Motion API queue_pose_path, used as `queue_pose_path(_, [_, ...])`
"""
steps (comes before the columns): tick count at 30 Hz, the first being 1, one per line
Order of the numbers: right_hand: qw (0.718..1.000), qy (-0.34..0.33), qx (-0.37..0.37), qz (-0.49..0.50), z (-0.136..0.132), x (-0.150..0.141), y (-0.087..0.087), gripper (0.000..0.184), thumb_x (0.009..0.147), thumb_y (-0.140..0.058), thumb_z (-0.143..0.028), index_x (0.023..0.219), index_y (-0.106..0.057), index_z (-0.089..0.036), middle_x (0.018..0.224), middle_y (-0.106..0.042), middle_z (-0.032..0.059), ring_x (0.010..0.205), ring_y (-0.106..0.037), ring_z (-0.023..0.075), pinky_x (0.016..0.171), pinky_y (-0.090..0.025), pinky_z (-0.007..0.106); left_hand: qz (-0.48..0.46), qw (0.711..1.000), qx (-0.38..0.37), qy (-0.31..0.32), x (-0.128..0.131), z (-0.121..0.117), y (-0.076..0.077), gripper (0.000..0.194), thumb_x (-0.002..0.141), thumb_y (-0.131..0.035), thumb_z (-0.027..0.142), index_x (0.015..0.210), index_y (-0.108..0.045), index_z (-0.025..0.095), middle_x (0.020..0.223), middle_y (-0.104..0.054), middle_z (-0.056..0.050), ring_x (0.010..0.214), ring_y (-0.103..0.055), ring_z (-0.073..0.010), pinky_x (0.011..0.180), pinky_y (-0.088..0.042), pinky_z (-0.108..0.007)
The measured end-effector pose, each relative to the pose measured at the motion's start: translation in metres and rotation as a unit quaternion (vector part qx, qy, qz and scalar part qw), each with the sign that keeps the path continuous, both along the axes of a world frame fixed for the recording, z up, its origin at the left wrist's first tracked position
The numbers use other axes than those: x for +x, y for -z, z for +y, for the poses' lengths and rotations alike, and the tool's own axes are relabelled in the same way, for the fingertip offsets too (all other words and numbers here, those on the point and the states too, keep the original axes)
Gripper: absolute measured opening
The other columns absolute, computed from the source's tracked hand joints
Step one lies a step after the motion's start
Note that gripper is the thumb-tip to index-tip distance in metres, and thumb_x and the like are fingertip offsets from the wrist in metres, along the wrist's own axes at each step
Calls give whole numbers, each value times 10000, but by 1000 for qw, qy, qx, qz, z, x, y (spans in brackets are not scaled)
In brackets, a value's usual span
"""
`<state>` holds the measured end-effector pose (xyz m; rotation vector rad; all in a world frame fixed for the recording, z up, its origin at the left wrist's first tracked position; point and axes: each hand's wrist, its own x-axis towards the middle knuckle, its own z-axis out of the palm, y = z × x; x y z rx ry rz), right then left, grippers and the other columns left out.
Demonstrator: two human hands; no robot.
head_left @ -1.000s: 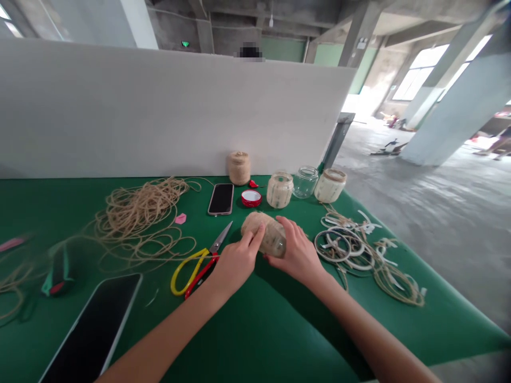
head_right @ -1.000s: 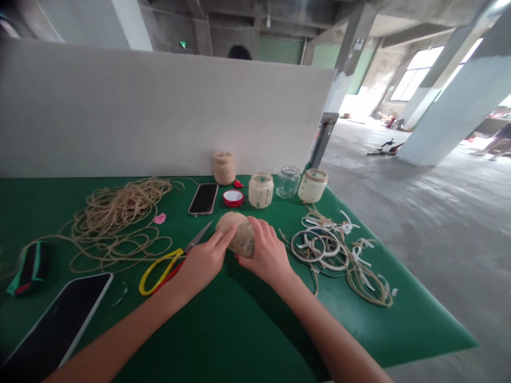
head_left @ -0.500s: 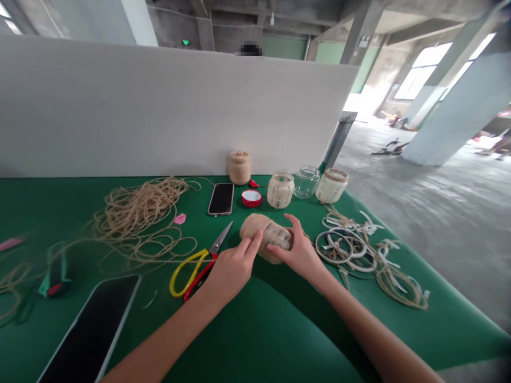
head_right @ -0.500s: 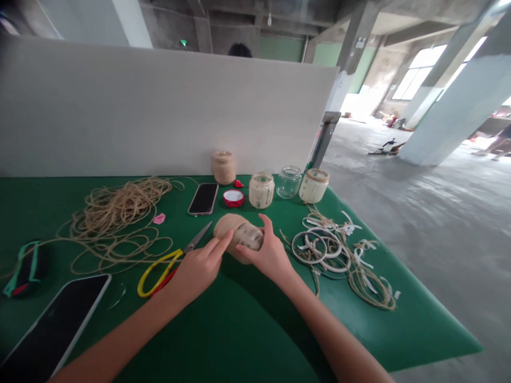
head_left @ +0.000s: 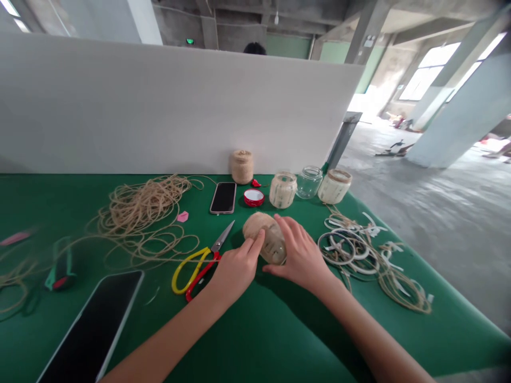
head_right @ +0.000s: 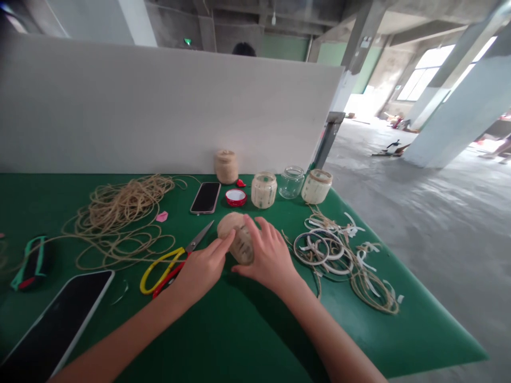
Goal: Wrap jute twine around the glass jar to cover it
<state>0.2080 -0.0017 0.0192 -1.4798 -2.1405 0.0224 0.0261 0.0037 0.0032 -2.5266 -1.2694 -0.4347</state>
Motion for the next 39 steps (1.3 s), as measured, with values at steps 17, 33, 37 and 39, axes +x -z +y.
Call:
queue_pose_path(17, [941,3,-163,297,9,1,7,767,667,-634,-325,1299,-205,-250,1057,-583,56,883,-596,185,808,-460,337,33,999,36,23,-9,2,-1,515,823,-312,38,1333,-313,112,797,-573,-47,531,-521,-103,459,-400,-201])
queue_pose_path(33, [998,11,53,-19,-3,-7,12,829,617,-661,-412,1317,-278,-188,1272,-402,154,1157,-408,322,952,-348,496,-11,1000,24,16,-2,0,3,472,834,-359,64,1302,-361,128,819,-587,-37,543,-561,-119,477,-445,-220])
queue_pose_path(37, [999,12,16,50,1,-5,13,761,638,-629,-321,1300,-269,-220,1212,-462,107,1087,-472,282,861,-443,424,-5,999,23,23,-3,2,3,512,829,-345,49,1333,-304,128,813,-578,-30,545,-551,-119,475,-440,-223])
queue_pose_path(39, [995,30,-11,97,3,-4,12,784,625,-643,-360,1296,-258,-234,1186,-488,95,1045,-506,281,839,-453,427,2,999,25,28,-5,2,3,534,824,-340,39,1346,-276,131,818,-575,-30,558,-548,-119,476,-434,-218])
